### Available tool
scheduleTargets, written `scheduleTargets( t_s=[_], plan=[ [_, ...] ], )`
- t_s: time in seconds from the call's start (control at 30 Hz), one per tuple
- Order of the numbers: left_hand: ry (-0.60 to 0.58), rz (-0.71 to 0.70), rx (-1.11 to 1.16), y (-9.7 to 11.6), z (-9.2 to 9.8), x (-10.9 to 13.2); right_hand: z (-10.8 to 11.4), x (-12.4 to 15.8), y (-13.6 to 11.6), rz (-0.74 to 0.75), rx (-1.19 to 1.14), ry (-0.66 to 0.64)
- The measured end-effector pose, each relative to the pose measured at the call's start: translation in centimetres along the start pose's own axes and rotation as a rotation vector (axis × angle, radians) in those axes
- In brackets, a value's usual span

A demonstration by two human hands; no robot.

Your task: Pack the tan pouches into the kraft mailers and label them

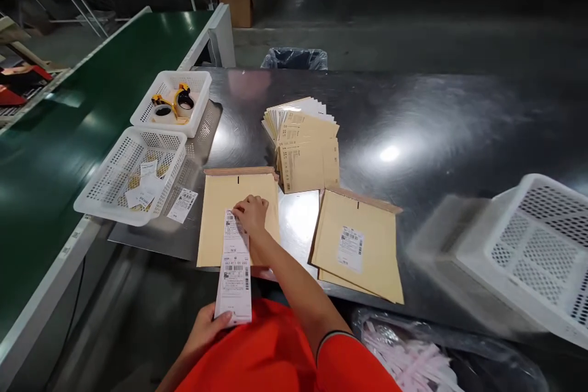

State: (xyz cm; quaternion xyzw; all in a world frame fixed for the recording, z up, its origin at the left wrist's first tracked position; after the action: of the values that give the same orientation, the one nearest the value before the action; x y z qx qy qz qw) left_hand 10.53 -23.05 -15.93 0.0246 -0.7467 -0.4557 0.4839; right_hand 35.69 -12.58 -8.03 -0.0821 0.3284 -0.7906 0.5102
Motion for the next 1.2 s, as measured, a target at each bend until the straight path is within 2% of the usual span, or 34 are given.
scheduleTargets(
  t_s=[0.07, 0.17, 0.27, 0.3, 0.33, 0.37, 0.43, 0.47, 0.53, 0.57, 0.6, 0.7, 0.73, 0.83, 0.93, 1.0, 1.07, 1.13, 1.2],
  plan=[
    [-0.066, -0.103, -0.139, 2.0, -0.7, 2.0, -0.5, 0.5, 0.1, 0.028, 0.105, -0.011],
    [-0.197, -0.332, -0.364, 7.4, -3.0, 5.8, -0.8, 0.7, 0.0, 0.076, 0.275, -0.028],
    [-0.412, -0.394, -0.42, 10.4, -4.9, 8.6, -0.8, 0.7, -0.6, 0.129, 0.376, -0.053],
    [-0.411, -0.412, -0.425, 11.0, -4.6, 8.6, -0.8, 1.0, -0.9, 0.137, 0.398, -0.056],
    [-0.339, -0.438, -0.419, 11.5, -3.5, 7.9, -0.8, 1.5, -1.3, 0.142, 0.414, -0.057],
    [-0.216, -0.454, -0.389, 11.7, -1.7, 6.6, -0.9, 2.2, -1.7, 0.15, 0.422, -0.056],
    [0.089, -0.443, -0.268, 11.4, 3.0, 3.2, -1.8, 4.2, -3.4, 0.271, 0.416, -0.105],
    [0.122, -0.373, -0.2, 10.3, 4.4, 1.2, -2.6, 5.2, -4.6, 0.392, 0.405, -0.164],
    [0.124, -0.322, -0.188, 8.8, 5.7, -2.0, -4.4, 7.2, -6.5, 0.648, 0.375, -0.32],
    [0.104, -0.311, -0.197, 8.3, 5.9, -3.1, -4.7, 7.5, -6.6, 0.704, 0.371, -0.378],
    [0.091, -0.311, -0.211, 8.0, 5.9, -3.8, -4.7, 7.1, -6.1, 0.684, 0.381, -0.401],
    [0.087, -0.313, -0.228, 7.9, 5.8, -4.3, -2.7, 4.8, -3.3, 0.411, 0.441, -0.32],
    [0.09, -0.316, -0.231, 8.0, 5.7, -4.1, -2.4, 5.0, -3.1, 0.379, 0.445, -0.303],
    [0.105, -0.347, -0.252, 9.0, 5.4, -2.3, -3.4, 8.6, -5.3, 0.54, 0.363, -0.363],
    [0.069, -0.412, -0.344, 10.4, 4.2, 1.0, -3.4, 11.7, -7.2, 0.631, 0.199, -0.396],
    [-0.067, -0.451, -0.483, 10.9, 1.8, 3.2, -1.3, 11.4, -7.4, 0.592, 0.036, -0.405],
    [-0.189, -0.498, -0.654, 10.9, -0.8, 4.4, 3.2, 10.1, -6.6, 0.505, -0.13, -0.349],
    [-0.165, -0.545, -0.826, 10.7, -2.0, 3.6, 10.7, 9.1, -4.1, 0.366, -0.176, -0.117],
    [-0.071, -0.553, -0.96, 10.0, -1.9, 1.2, 19.2, 10.7, -0.7, 0.267, -0.076, 0.201]
  ],
)
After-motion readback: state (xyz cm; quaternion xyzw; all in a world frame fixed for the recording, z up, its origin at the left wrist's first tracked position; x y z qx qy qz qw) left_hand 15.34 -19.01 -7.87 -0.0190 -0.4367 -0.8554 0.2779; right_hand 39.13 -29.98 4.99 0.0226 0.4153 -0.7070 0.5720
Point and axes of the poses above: each hand's wrist, its own x-axis away from the middle knuckle, its own z-axis out of the back of the hand, y = z × x, the point moved 10 cm from there along -x, towards the middle knuckle, and after that the axes turned 10 degrees about z, right-handed, at the moved point
